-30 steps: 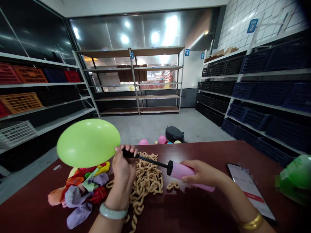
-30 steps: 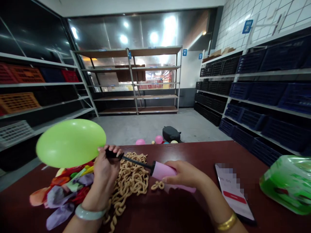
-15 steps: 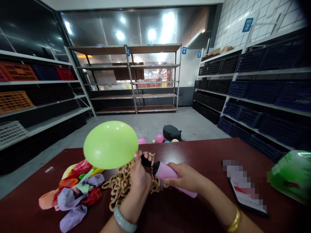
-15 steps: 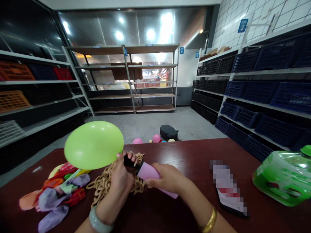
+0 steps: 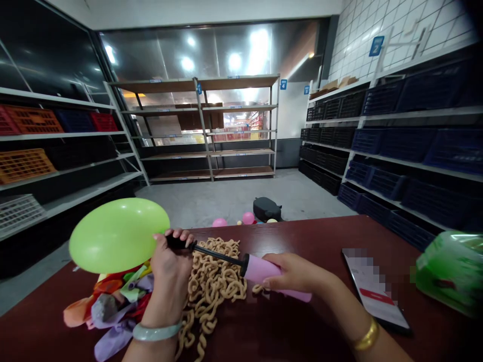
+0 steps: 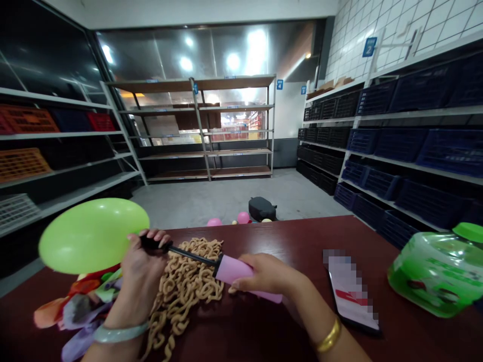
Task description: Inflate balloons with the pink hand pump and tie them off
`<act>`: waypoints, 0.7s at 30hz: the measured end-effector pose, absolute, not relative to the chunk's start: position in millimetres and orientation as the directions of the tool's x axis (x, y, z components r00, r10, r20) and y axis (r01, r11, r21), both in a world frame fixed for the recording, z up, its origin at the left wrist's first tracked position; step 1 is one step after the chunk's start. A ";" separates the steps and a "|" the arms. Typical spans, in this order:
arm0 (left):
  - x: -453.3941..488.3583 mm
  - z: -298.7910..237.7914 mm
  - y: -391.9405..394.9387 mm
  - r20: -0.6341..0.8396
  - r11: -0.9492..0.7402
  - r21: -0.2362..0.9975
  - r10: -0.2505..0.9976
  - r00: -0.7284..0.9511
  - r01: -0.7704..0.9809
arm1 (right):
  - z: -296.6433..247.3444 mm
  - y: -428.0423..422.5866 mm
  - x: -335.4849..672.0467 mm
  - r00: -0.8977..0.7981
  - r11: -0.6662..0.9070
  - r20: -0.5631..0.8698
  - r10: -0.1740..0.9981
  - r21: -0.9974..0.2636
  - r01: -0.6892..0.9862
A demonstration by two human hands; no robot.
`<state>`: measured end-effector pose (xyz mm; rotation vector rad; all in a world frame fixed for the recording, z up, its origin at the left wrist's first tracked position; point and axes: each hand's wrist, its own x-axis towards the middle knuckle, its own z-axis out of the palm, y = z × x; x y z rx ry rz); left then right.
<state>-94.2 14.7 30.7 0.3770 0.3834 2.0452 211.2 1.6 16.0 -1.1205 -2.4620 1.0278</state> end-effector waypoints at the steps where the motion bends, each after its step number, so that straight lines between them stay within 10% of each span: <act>1: -92.4 31.9 13.5 0.126 -0.479 0.411 0.873 -0.472 -0.776 | 19.7 1.3 214.8 -0.676 0.463 -0.057 0.734 -0.686 0.561; 21: 18.9 -6.5 -5.5 0.154 -0.339 0.542 0.940 -0.305 -0.769 | 12.6 -2.4 201.1 -0.634 0.513 0.017 0.773 -0.605 0.609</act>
